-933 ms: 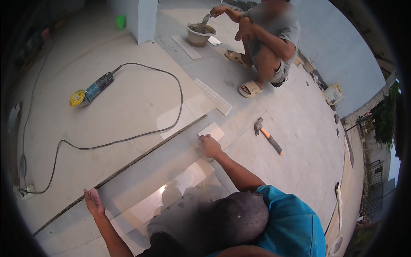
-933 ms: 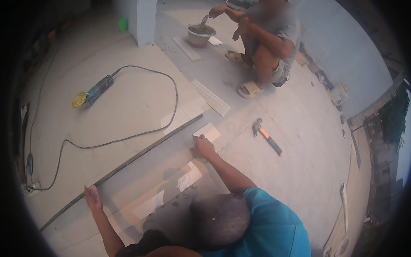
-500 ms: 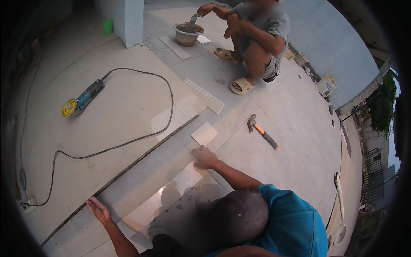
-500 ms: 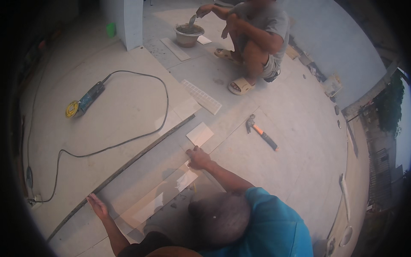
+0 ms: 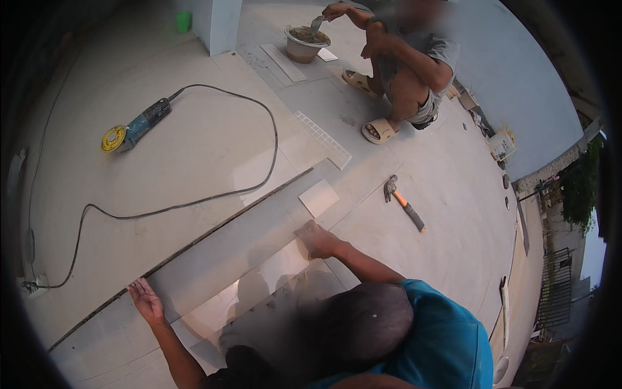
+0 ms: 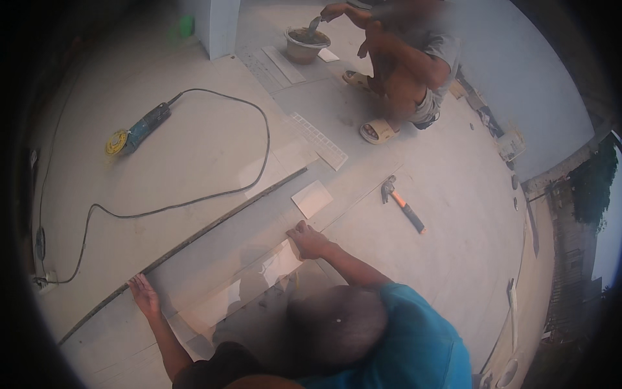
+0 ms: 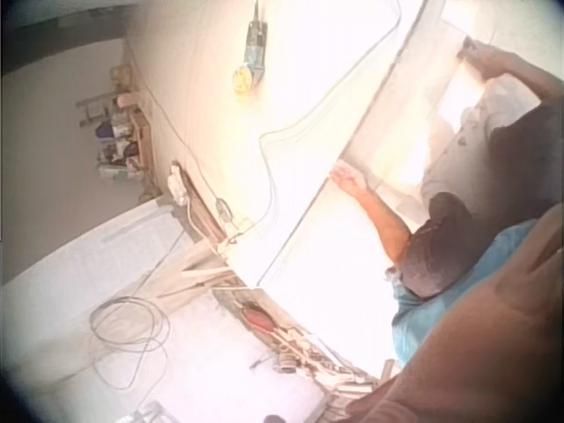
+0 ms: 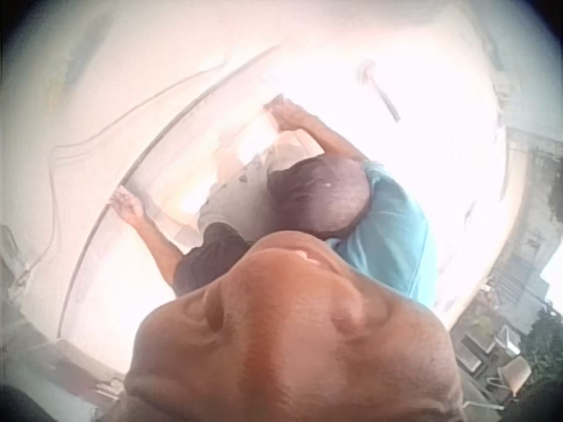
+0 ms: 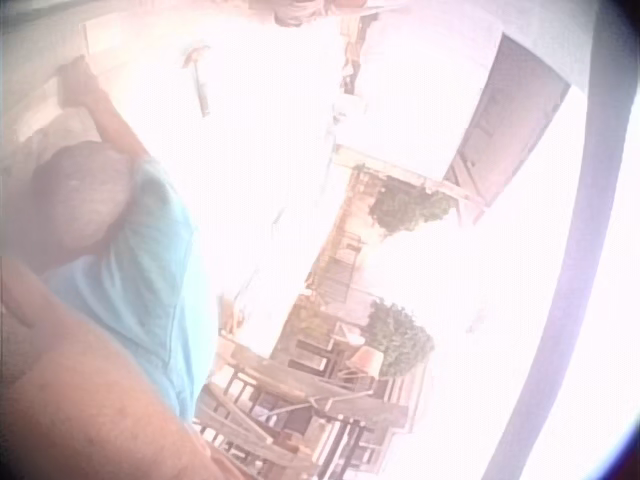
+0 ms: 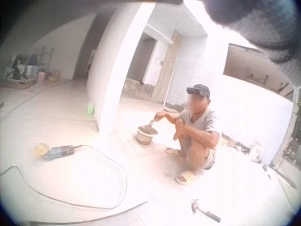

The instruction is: The person uses a manual tile cutter to score and snap a ceramic tile. They then carry the cut tile to the floor, position it against the wall, and use an angle grinder to trim the edge for a precise fit.

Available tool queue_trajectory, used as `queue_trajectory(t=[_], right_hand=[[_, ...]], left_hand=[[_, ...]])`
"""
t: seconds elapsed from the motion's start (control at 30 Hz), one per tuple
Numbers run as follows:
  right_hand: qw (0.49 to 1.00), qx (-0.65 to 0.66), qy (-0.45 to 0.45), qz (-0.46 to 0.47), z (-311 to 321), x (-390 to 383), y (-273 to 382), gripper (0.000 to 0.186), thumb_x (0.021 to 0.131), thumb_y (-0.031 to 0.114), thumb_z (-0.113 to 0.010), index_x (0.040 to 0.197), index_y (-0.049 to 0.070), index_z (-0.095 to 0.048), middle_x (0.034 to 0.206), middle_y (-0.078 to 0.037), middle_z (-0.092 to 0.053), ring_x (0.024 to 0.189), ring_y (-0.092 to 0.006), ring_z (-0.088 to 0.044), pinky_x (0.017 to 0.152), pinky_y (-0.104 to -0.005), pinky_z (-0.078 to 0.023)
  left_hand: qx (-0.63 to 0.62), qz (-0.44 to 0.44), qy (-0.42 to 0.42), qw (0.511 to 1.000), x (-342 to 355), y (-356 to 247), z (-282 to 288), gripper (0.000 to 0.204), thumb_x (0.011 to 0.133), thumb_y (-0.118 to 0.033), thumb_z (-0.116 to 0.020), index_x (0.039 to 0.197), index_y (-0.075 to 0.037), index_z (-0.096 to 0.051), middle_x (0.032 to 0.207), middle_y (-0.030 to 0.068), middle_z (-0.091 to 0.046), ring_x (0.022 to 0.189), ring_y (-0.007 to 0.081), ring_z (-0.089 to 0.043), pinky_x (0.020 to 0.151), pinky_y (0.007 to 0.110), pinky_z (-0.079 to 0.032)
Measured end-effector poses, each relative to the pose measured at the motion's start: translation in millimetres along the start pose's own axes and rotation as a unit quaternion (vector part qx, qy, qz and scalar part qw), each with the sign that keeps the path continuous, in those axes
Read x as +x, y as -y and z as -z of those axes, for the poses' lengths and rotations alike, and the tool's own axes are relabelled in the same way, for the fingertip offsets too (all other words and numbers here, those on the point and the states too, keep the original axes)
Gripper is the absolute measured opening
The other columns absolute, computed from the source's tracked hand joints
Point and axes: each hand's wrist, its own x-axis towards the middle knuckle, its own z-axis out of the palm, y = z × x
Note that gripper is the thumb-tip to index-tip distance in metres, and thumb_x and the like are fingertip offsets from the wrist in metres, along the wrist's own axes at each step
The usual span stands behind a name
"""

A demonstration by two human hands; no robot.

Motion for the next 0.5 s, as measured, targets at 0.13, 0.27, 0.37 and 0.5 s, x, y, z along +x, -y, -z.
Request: queue_trajectory(t=[0.13, 0.27, 0.37, 0.5], right_hand=[[0.999, -0.009, -0.029, -0.010, 38.5, -24.8, -2.3, 0.097, 0.059, 0.011, -0.090, 0.142, 0.015, -0.039, 0.136, -0.014, -0.038, 0.125, -0.0394, -0.048, 0.098, -0.0490, -0.051], [0.996, 0.050, -0.054, 0.049, 2.3, -19.9, -0.1, 0.101, 0.048, 0.002, -0.091, 0.138, 0.012, -0.045, 0.129, -0.019, -0.043, 0.116, -0.0409, -0.051, 0.095, -0.0466, -0.052], [0.996, 0.045, -0.045, 0.063, 3.8, -17.3, 10.0, 0.103, 0.047, 0.000, -0.091, 0.138, 0.012, -0.045, 0.127, -0.018, -0.044, 0.112, -0.0395, -0.053, 0.094, -0.0457, -0.053], [0.996, 0.023, -0.048, 0.075, 7.0, -20.1, -2.2, 0.103, 0.047, -0.001, -0.090, 0.137, 0.010, -0.044, 0.124, -0.017, -0.045, 0.111, -0.0384, -0.053, 0.091, -0.0448, -0.053]], left_hand=[[0.019, -0.037, -0.027, 0.999, -0.8, 32.1, -51.2, 0.036, 0.100, -0.013, -0.058, 0.128, 0.005, -0.046, 0.130, 0.0148, -0.056, 0.127, 0.0247, -0.053, 0.114, 0.036, -0.044], [0.034, -0.034, -0.035, 0.998, -20.6, 22.9, -86.5, 0.030, 0.098, -0.013, -0.062, 0.121, 0.001, -0.051, 0.122, 0.0130, -0.059, 0.122, 0.0247, -0.057, 0.113, 0.040, -0.045], [0.010, -0.011, -0.056, 0.998, -37.8, 23.2, -91.4, 0.054, 0.099, -0.024, -0.061, 0.136, 0.007, -0.038, 0.140, 0.0205, -0.044, 0.134, 0.0325, -0.044, 0.116, 0.044, -0.040], [0.024, 0.008, -0.043, 0.999, -51.9, 20.7, -91.8, 0.063, 0.100, -0.027, -0.058, 0.142, 0.010, -0.029, 0.145, 0.0249, -0.038, 0.138, 0.0357, -0.039, 0.117, 0.045, -0.039]])
